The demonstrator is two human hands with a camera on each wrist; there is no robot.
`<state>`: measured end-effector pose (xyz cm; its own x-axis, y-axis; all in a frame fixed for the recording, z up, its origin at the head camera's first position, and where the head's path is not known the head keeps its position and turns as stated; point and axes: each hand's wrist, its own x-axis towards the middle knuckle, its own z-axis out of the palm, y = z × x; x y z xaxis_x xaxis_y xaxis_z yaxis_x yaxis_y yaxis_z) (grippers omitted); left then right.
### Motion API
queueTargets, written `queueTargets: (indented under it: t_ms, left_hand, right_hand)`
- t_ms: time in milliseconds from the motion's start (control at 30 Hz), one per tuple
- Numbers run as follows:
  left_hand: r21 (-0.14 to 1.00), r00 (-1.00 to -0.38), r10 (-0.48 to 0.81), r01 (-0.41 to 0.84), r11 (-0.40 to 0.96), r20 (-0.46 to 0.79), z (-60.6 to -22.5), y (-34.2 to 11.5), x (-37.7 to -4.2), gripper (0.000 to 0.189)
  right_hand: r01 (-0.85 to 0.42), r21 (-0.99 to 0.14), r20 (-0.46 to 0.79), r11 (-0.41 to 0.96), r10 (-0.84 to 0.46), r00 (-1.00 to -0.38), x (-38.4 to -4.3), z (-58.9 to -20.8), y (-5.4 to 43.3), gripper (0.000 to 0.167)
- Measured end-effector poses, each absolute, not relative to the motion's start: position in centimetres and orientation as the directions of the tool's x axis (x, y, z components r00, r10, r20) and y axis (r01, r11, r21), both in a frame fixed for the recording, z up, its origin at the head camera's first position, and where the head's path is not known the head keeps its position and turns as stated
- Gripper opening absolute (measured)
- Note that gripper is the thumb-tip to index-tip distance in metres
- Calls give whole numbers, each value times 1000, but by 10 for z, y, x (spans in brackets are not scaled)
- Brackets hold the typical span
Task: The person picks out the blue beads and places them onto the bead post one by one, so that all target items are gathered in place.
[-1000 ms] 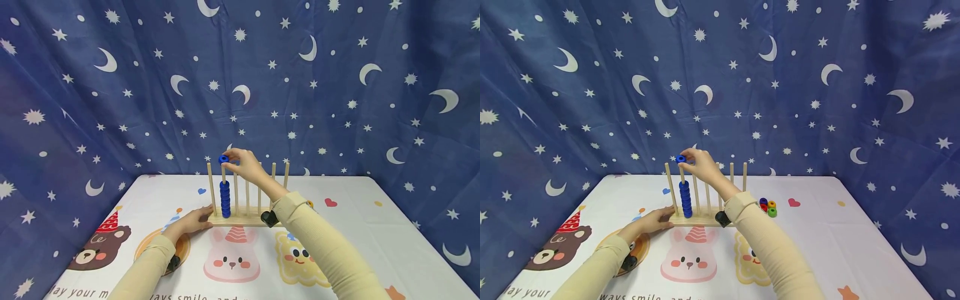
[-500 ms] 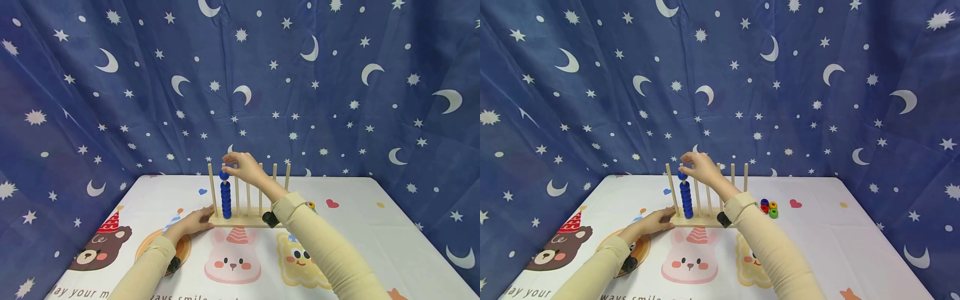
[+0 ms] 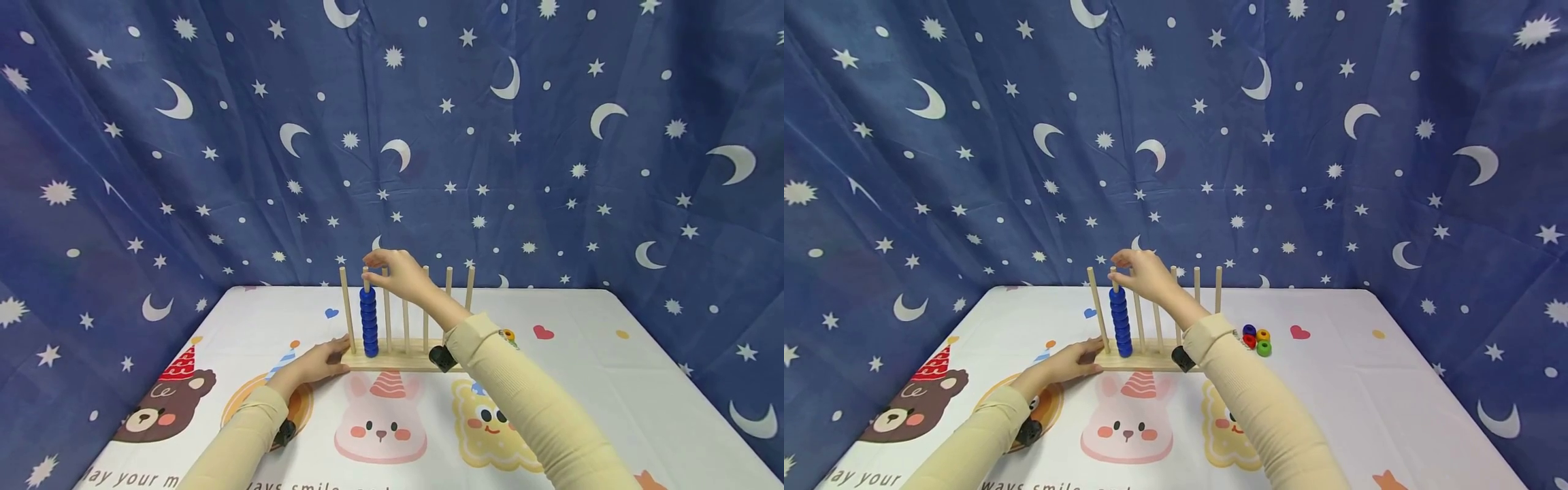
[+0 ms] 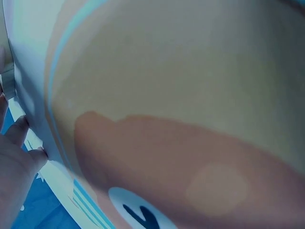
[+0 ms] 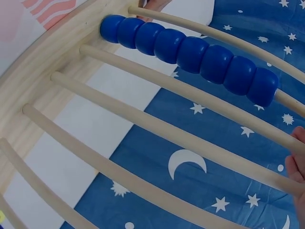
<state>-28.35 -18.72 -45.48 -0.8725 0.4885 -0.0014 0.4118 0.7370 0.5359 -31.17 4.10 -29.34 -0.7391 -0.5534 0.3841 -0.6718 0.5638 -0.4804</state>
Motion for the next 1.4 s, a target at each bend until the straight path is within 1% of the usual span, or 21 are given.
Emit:
queueTargets:
  t_ms: [167, 267, 433, 533, 733, 800, 867, 1000, 1067, 1167, 1300, 1400]
  left_hand:
    - [534, -874, 485, 409, 740, -2, -452, -183, -284, 61]
    - [539, -874, 485, 401, 741, -16, -452, -183, -282, 61]
    - [528, -871, 492, 412, 742, -11, -455, -184, -280, 61]
    - [492, -857, 515, 448, 747, -1, -456, -184, -281, 60]
    - [428, -825, 564, 499, 754, -31, -445, -185, -280, 55]
    - [415, -823, 567, 505, 757, -33, -439, -187, -279, 53]
    - [407, -832, 555, 504, 762, -9, -435, -191, -278, 48]
    - [381, -861, 503, 492, 783, 77, -427, -199, -275, 37]
    - [353, -864, 489, 498, 792, 123, -424, -203, -273, 34]
    - [310, -858, 488, 513, 801, 160, -418, -206, -269, 31]
    - [265, -849, 509, 528, 807, 144, -411, -205, -259, 33]
    - [268, -855, 505, 517, 813, 118, -407, -202, -251, 36]
  right_hand:
    - [-673, -506, 393, 540, -550, -737, -310, -290, 47, 36]
    - [-685, -515, 398, 515, -564, -723, -307, -291, 53, 36]
    - [-719, -484, 440, 499, -571, -693, -301, -294, 62, 36]
    - [-744, -454, 482, 490, -568, -667, -297, -295, 68, 35]
    - [-814, -370, 561, 448, -590, -580, -288, -292, 87, 29]
    - [-827, -339, 569, 449, -602, -560, -284, -291, 96, 28]
    - [-836, -316, 571, 448, -615, -545, -281, -291, 105, 28]
    - [-834, -296, 579, 465, -608, -544, -276, -296, 124, 26]
    - [-832, -298, 586, 468, -598, -546, -274, -300, 134, 25]
    - [-829, -293, 592, 476, -591, -548, -271, -307, 147, 24]
    - [-816, -297, 568, 495, -595, -568, -264, -320, 164, 25]
    - [-803, -305, 540, 511, -602, -588, -259, -329, 173, 27]
